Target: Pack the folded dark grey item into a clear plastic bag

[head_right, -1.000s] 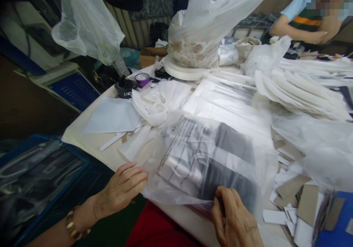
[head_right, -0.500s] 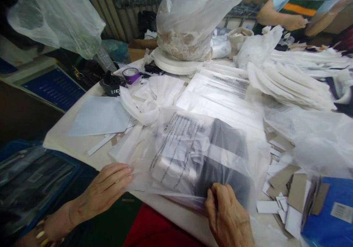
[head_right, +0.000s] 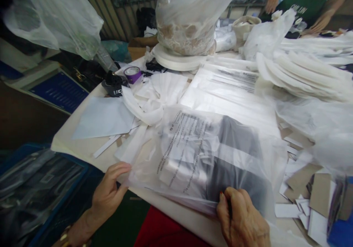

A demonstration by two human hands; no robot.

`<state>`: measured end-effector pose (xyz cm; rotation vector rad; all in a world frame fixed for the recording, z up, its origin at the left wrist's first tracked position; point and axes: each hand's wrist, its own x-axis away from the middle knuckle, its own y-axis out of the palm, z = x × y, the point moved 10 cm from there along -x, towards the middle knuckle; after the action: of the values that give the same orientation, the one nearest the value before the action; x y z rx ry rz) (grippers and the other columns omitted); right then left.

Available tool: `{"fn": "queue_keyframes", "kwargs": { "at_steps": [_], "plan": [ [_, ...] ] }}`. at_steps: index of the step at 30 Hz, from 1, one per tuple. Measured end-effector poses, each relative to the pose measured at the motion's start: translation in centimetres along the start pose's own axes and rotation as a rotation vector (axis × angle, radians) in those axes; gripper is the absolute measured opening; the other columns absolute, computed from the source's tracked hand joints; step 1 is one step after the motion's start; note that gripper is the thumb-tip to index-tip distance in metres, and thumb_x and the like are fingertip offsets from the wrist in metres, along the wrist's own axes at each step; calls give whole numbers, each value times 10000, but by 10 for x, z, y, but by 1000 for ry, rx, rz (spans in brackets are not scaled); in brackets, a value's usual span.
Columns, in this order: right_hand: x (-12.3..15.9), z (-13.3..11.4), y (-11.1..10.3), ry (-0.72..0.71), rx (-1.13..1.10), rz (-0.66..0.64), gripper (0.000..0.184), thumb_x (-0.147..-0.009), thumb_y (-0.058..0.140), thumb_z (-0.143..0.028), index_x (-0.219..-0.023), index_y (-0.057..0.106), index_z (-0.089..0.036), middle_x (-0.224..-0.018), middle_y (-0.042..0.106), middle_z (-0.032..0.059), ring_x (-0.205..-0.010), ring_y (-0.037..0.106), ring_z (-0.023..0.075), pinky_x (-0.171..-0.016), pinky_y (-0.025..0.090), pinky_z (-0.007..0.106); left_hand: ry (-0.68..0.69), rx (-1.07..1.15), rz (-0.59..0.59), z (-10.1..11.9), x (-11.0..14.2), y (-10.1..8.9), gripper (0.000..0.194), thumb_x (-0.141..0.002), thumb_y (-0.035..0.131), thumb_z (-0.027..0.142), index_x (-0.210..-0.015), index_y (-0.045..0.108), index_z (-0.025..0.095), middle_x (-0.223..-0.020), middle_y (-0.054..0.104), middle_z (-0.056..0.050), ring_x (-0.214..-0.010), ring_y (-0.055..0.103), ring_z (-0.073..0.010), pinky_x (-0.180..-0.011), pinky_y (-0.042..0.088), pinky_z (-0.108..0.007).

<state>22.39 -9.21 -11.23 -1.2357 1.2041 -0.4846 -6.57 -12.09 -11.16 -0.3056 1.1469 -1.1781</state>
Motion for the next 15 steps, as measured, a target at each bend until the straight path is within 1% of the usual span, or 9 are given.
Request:
{"fn": "queue_keyframes", "kwargs": {
  "at_steps": [3,5,6,8,10,11,12,14,15],
  "plan": [
    [1,0,-1,0,10,12,262,-950,309,-310,-794,462,-164,-646,464,-7,-499,507,105,-520,380,238,-193,87,61,-13,4,7,103,-818,500,92,-883,517,171,-871,566,-32,-841,582,-138,-781,508,-258],
    [1,0,0,-13,20,9,259,-947,316,-316,-802,464,-161,-647,471,-5,-495,511,108,-517,381,243,-222,140,73,-12,2,7,123,-812,472,59,-786,487,178,-797,554,-12,-759,577,-119,-684,505,-225],
    [1,0,1,-21,21,-3,256,-945,323,-323,-808,466,-160,-651,474,-3,-497,517,110,-516,383,244,-180,151,72,-6,-2,2,160,-810,449,30,-758,479,178,-771,553,-8,-737,574,-115,-660,501,-224],
    [2,0,3,-23,17,-20,255,-942,331,-335,-816,467,-160,-659,482,3,-502,526,114,-510,386,248,0,129,39,14,-10,-11,204,-812,421,-11,-757,500,169,-769,572,-23,-768,576,-133,-669,508,-254],
    [2,1,3,-14,19,-24,252,-940,334,-337,-820,470,-162,-665,493,9,-506,531,118,-507,390,250,186,55,-61,31,-12,-20,192,-824,434,-15,-814,543,144,-844,604,-66,-890,565,-180,-734,518,-307],
    [2,1,2,-13,22,-16,251,-940,332,-334,-821,471,-162,-663,496,11,-503,530,119,-506,391,251,239,10,-98,34,-11,-25,187,-823,444,-19,-840,555,130,-872,609,-79,-934,552,-195,-762,516,-323],
    [2,1,2,-9,27,-9,252,-940,331,-332,-821,473,-162,-659,497,11,-500,528,120,-505,392,252,267,-43,-104,33,-10,-30,184,-815,459,-28,-857,560,119,-887,608,-87,-960,540,-203,-788,510,-333],
    [1,0,1,-11,27,2,254,-939,328,-328,-813,474,-163,-649,493,11,-498,528,122,-508,395,253,285,-153,-85,27,-7,-35,222,-790,484,-58,-919,565,103,-931,600,-100,-1001,525,-213,-839,491,-355],
    [1,0,1,-9,25,2,253,-939,329,-327,-809,473,-164,-647,492,11,-498,529,123,-509,395,254,286,-198,-80,23,-6,-34,264,-778,492,-71,-967,561,100,-973,593,-109,-1027,516,-220,-866,480,-371]
  ]
}}
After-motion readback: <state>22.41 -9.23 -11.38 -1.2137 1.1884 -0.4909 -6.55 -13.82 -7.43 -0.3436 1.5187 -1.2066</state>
